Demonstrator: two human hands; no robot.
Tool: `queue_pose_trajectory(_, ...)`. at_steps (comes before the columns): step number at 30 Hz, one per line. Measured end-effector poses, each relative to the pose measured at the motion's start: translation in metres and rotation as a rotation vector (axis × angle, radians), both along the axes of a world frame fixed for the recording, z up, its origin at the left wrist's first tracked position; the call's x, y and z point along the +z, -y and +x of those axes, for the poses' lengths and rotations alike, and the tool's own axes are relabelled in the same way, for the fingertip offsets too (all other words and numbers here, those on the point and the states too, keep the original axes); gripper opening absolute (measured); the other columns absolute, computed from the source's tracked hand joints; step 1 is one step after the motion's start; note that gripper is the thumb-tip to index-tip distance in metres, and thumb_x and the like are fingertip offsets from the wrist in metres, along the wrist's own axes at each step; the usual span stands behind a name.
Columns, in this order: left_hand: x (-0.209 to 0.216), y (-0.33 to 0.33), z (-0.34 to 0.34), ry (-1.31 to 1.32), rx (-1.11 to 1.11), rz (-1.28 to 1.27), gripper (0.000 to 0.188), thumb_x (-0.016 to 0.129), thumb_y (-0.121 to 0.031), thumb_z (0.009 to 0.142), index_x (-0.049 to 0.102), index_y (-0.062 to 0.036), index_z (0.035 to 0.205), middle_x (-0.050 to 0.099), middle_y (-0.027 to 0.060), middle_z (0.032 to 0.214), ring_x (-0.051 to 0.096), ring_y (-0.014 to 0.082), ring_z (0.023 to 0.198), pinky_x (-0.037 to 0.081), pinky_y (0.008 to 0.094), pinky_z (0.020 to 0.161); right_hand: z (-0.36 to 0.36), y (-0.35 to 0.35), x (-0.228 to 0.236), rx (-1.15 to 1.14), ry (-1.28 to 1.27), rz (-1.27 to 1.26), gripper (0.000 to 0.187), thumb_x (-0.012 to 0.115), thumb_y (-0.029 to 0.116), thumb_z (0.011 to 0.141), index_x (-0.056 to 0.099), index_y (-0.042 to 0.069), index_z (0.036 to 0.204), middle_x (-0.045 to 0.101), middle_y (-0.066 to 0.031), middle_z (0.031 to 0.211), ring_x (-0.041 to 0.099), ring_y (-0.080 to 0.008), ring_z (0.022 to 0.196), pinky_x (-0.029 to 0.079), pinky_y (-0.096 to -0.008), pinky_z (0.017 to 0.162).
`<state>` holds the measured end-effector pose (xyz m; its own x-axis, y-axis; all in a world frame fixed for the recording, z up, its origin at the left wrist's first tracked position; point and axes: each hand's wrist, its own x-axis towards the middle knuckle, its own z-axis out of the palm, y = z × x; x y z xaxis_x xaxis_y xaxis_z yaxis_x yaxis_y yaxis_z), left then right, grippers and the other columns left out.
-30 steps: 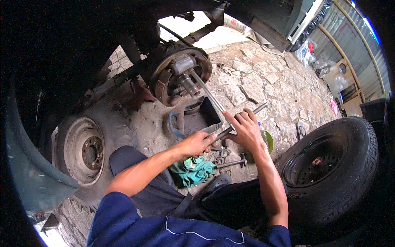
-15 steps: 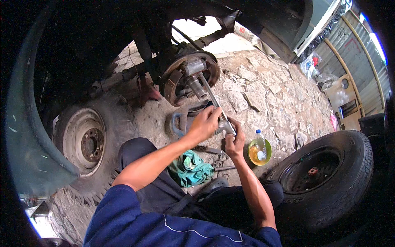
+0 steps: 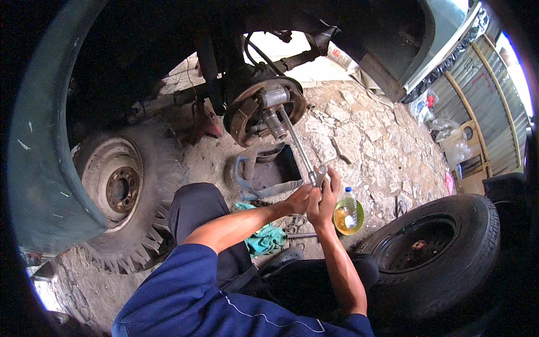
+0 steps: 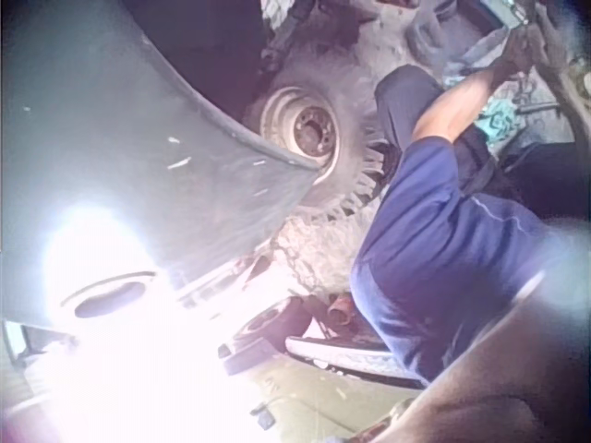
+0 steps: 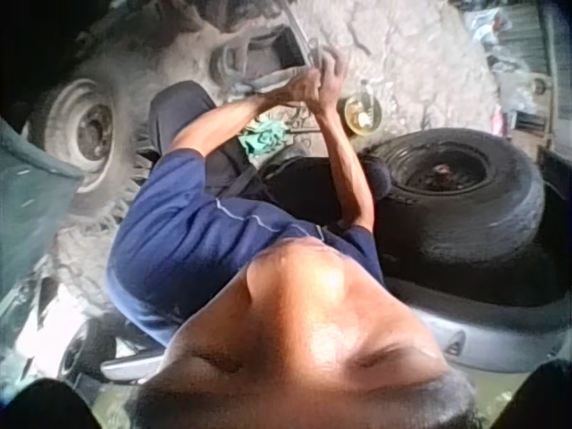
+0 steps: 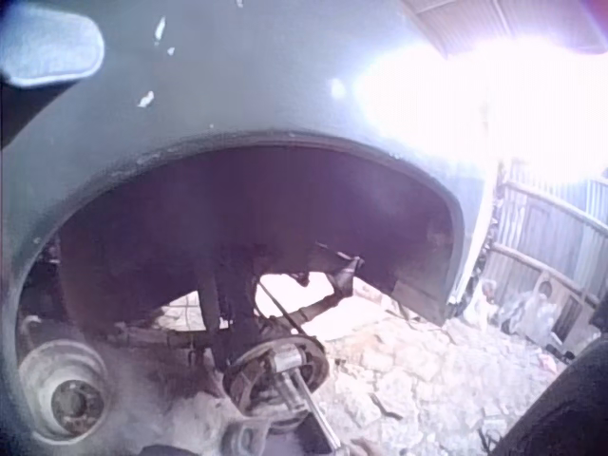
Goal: The person uses a large socket wrench and a hammer to loosen components on a vehicle's wheel hub while sitting on the ground, striking the wrench handle with the hammer for leverage.
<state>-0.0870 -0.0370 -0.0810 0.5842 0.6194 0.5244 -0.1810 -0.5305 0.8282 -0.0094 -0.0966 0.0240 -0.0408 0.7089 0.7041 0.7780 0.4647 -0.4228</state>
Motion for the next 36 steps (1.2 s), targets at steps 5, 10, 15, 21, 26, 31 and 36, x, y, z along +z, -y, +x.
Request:
queue_pose_trajectory(5,-0.02,-0.011,0.009,0.153,0.068,0.019,0.057,0.036,-0.054,0.092,0.055,-0.0035,0.109,0.054,0.0156,0.076,0.056,0.0303,0.076,0.043,0.0439,0.071,-0.037,0.006,0.091,0.391,-0.286,-0.099,0.028,0.061,0.017,0.081,0.06,-0.001,0.103,0.061,-0.0086,0.077,0.058,-0.0203,0.067,0.045,-0.0288,0.064)
queue_pose_trajectory(10,-0.029,-0.016,0.007,0.1,0.009,-0.013,0.066,0.028,-0.067,0.091,0.046,-0.0031,0.086,0.038,0.0092,0.06,0.041,0.0223,0.057,0.034,0.0404,0.055,-0.04,-0.009,0.117,0.275,-0.389,-0.252,0.035,0.054,0.025,0.095,0.054,0.005,0.067,0.047,0.0003,0.053,0.042,-0.0068,0.048,0.031,-0.0204,0.045)
queue_pose_trajectory(15,-0.004,-0.011,-0.017,-0.138,-0.077,-0.138,0.076,0.028,-0.073,0.089,0.035,-0.0022,0.062,0.026,0.0045,0.054,0.03,0.0144,0.051,0.029,0.0377,0.047,-0.001,-0.027,0.132,0.316,-0.906,-0.335,0.052,0.047,0.036,0.099,0.047,0.01,0.054,0.047,-0.0016,0.048,0.043,-0.0104,0.042,0.034,-0.0256,0.042)
queue_pose_trajectory(21,-0.007,-0.012,-0.028,-0.333,-0.11,-0.3,0.077,0.027,-0.078,0.085,0.033,-0.0069,0.056,0.03,0.0003,0.05,0.032,0.0134,0.046,0.027,0.0351,0.044,0.034,-0.051,0.137,-0.195,-0.312,0.142,0.038,0.056,0.027,0.094,0.057,0.006,0.062,0.06,-0.0052,0.067,0.055,-0.0165,0.064,0.045,-0.0346,0.068)
queue_pose_trajectory(26,-0.027,-0.014,-0.027,-0.286,-0.033,-0.188,0.08,0.029,-0.08,0.084,0.035,-0.0051,0.056,0.029,0.0003,0.05,0.032,0.0134,0.049,0.026,0.0359,0.044,0.043,-0.058,0.145,0.095,0.835,0.616,0.023,0.071,0.036,0.078,0.065,0.014,0.079,0.062,-0.0024,0.088,0.057,-0.0213,0.1,0.034,-0.045,0.104)
queue_pose_trajectory(31,-0.002,-0.006,-0.027,-0.332,-0.085,-0.325,0.079,0.031,-0.074,0.088,0.032,-0.0018,0.055,0.023,0.0005,0.05,0.027,0.0123,0.05,0.026,0.0381,0.044,0.064,-0.046,0.156,0.288,1.393,0.164,0.055,0.065,0.064,0.066,0.064,0.01,0.074,0.062,-0.0056,0.081,0.059,-0.0207,0.096,0.033,-0.0469,0.105)
queue_pose_trajectory(36,0.003,-0.007,-0.028,-0.349,-0.067,-0.324,0.075,0.03,-0.074,0.088,0.04,-0.0032,0.064,0.031,0.001,0.055,0.033,0.0136,0.054,0.028,0.0375,0.048,0.064,-0.062,0.16,0.245,1.46,0.29,0.059,0.056,0.071,0.071,0.058,0.013,0.057,0.058,0.0021,0.057,0.058,-0.0127,0.063,0.04,-0.0271,0.061)
